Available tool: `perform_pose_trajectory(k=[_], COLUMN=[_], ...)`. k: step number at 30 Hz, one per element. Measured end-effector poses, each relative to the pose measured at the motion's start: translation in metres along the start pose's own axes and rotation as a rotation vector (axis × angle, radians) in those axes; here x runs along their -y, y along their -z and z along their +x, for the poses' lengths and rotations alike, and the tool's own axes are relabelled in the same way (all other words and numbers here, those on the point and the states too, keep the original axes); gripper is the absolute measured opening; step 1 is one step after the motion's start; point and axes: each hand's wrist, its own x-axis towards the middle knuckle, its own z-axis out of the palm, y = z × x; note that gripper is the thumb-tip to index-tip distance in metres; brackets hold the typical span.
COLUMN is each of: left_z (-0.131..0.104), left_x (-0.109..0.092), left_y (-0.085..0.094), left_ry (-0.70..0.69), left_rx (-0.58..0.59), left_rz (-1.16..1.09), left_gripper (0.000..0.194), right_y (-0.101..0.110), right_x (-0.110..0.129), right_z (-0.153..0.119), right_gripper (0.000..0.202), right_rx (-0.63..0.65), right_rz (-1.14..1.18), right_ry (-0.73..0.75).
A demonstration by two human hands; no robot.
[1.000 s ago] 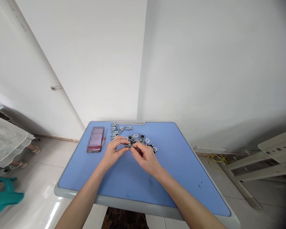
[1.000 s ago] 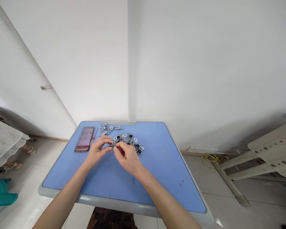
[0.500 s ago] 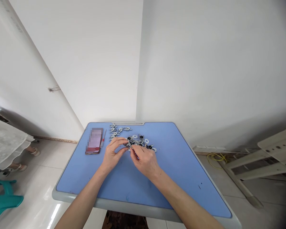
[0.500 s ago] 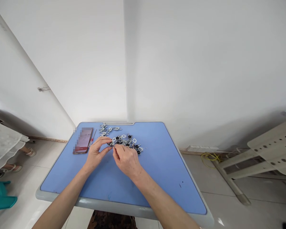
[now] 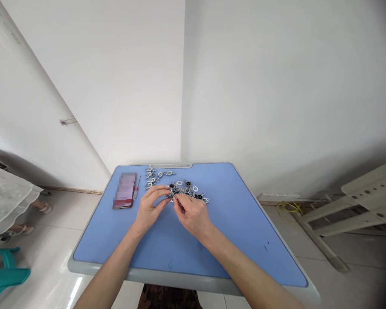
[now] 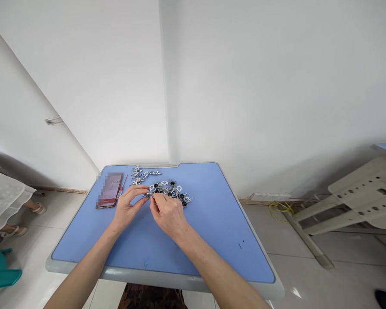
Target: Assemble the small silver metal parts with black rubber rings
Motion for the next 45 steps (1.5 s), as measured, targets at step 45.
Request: perform_pose_trajectory(k=[45], left_z=[-0.003], left_x=[0.016], left_y=[-0.016], left_ry=[0.283], left_rx=[0.040], left_rz=[-0.160], left_gripper=[0.012], right_y=[-0.011], right_x=[-0.001], right_z=[0.007], right_gripper=[0.022], right_rx=[0.192], right_rz=[0.481], right_ry=[-0.436])
